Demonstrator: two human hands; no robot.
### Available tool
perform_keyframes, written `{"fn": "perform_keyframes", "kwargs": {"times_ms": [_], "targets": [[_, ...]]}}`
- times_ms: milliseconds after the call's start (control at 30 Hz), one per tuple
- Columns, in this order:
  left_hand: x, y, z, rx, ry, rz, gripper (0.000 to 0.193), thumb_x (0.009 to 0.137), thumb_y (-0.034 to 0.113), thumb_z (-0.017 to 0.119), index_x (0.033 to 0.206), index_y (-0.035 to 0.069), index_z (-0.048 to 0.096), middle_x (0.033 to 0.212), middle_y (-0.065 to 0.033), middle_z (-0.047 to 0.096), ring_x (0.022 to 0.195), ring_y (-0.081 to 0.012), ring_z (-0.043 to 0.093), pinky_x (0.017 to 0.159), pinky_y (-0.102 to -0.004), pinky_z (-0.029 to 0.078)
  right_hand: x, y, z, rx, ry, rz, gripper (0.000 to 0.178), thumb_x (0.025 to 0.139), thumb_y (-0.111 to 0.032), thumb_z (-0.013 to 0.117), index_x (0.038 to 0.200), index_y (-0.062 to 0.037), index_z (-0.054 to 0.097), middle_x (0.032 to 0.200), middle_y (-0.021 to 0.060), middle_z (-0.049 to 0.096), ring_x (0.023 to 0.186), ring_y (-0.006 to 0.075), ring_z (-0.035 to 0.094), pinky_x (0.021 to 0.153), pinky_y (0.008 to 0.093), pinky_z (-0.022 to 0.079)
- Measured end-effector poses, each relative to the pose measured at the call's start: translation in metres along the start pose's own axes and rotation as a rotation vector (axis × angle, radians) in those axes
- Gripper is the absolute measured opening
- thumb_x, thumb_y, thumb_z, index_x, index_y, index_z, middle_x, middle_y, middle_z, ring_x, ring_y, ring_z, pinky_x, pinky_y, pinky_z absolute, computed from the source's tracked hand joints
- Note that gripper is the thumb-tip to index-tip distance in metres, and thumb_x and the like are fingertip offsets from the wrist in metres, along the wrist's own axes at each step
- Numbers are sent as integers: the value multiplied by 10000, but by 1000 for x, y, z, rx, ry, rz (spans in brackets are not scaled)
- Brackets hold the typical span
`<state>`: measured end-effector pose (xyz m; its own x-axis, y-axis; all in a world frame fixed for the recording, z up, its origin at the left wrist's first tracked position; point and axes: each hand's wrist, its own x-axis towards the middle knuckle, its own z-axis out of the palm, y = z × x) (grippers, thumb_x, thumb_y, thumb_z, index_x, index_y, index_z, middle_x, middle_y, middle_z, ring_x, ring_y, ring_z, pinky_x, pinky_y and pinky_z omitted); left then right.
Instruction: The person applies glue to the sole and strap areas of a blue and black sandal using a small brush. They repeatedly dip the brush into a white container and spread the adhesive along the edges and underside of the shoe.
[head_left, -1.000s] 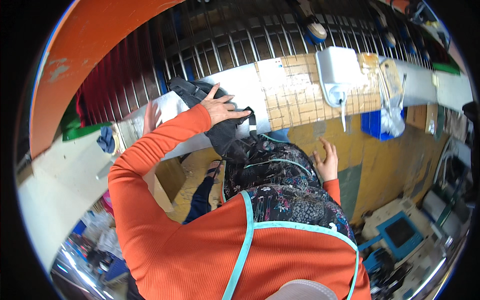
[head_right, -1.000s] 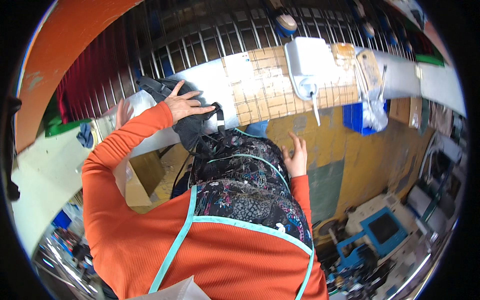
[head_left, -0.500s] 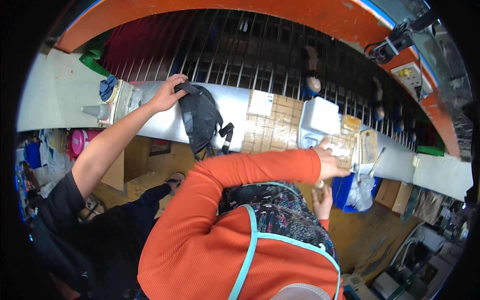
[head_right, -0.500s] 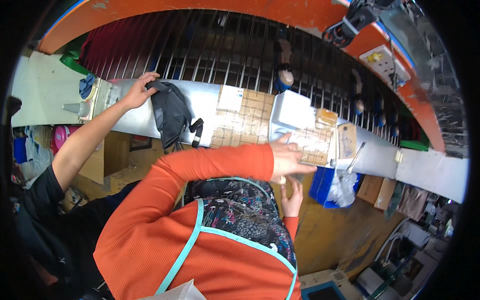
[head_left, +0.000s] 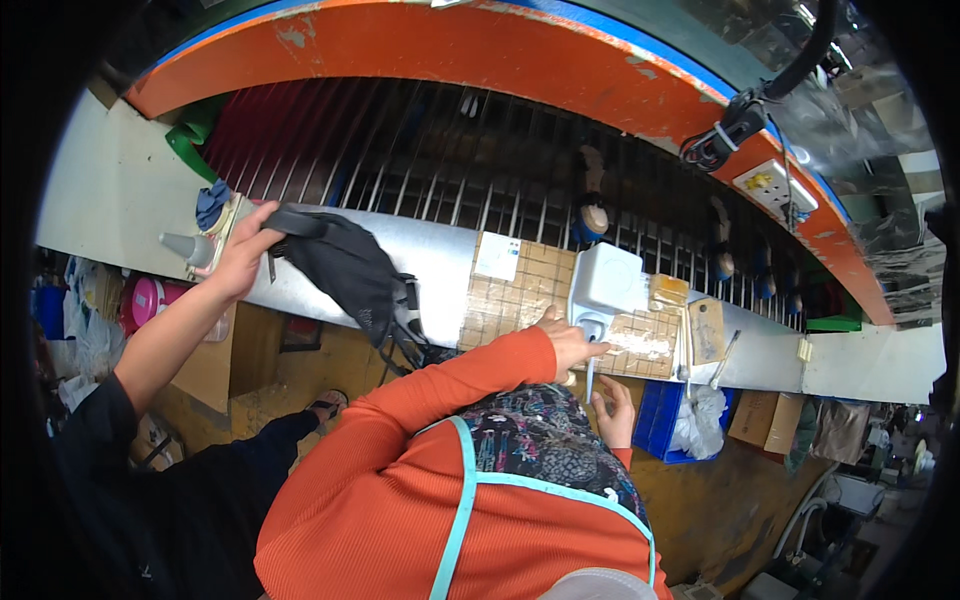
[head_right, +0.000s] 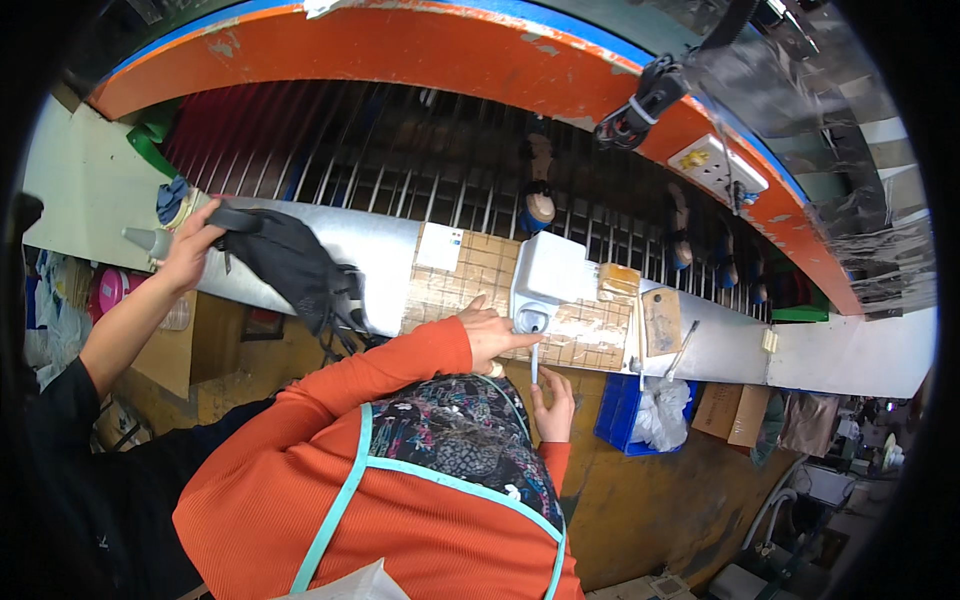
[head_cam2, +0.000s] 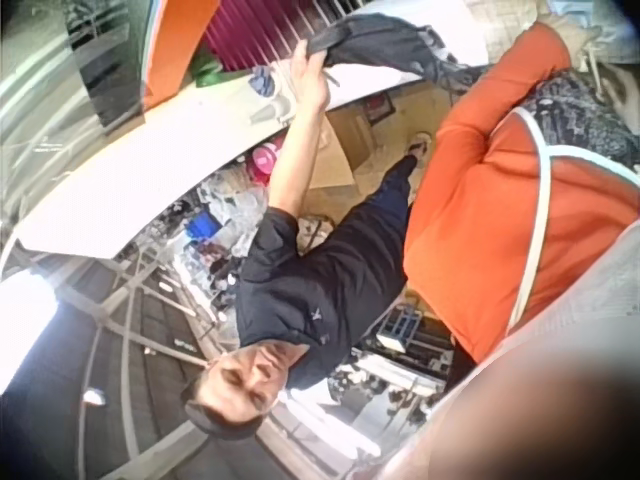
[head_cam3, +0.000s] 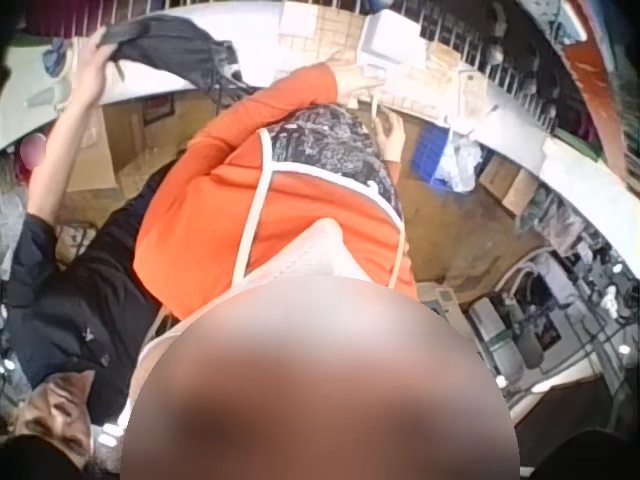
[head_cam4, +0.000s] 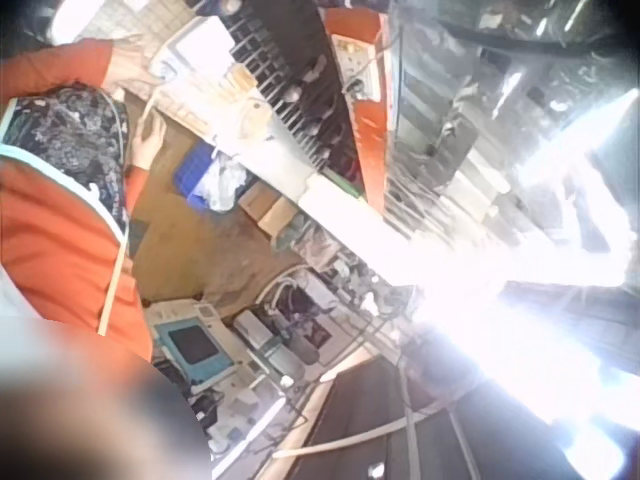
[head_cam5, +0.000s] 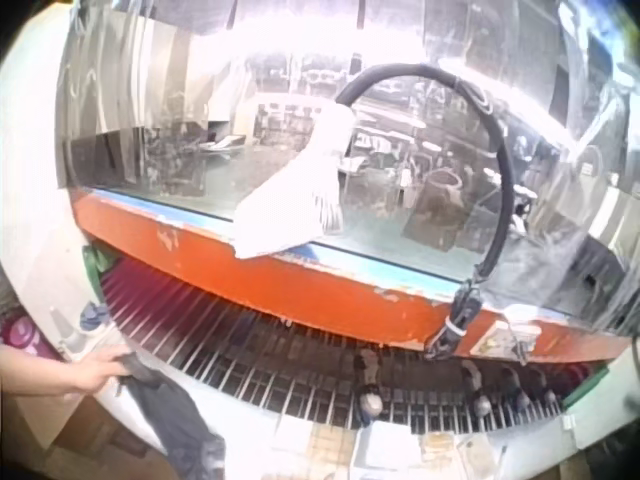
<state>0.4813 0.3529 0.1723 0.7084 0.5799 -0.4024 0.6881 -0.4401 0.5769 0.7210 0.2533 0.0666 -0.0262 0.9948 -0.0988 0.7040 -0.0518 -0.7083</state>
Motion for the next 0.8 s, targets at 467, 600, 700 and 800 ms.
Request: {"fn": "perform_keyframes", "kwargs": {"times_ms": [467,600,700,800], "targets": [[-4,39,28,230,-23,214,795,744,347,770,1440,203,414,1100,-144,645,1074,-322,616,1065,-605,297,-44,29,-24,54,179,71,297,850,-86,671,1145,-58,649,1085,114,633,947,241,614,831,346,491],[-33,17,32,148,-143,166,739,783,322,727,1439,191,411,1166,-140,627,1082,-306,616,1074,-641,272,-68,47,-28,63,194,124,295,854,-89,667,1148,-64,650,1083,106,634,937,229,615,817,340,488],[-61,-5,32,136,-76,46,732,794,345,710,1442,187,408,1148,-130,633,1059,-295,623,1057,-623,298,-73,54,-28,93,225,163,295,855,-90,666,1148,-64,649,1083,104,634,932,223,617,812,336,485],[-98,-24,32,126,109,-124,708,815,397,682,1434,176,419,1138,-132,630,1055,-304,609,991,-584,359,-66,51,-22,111,248,209,289,855,-90,665,1141,-55,648,1074,104,635,929,216,620,814,335,486]]}}
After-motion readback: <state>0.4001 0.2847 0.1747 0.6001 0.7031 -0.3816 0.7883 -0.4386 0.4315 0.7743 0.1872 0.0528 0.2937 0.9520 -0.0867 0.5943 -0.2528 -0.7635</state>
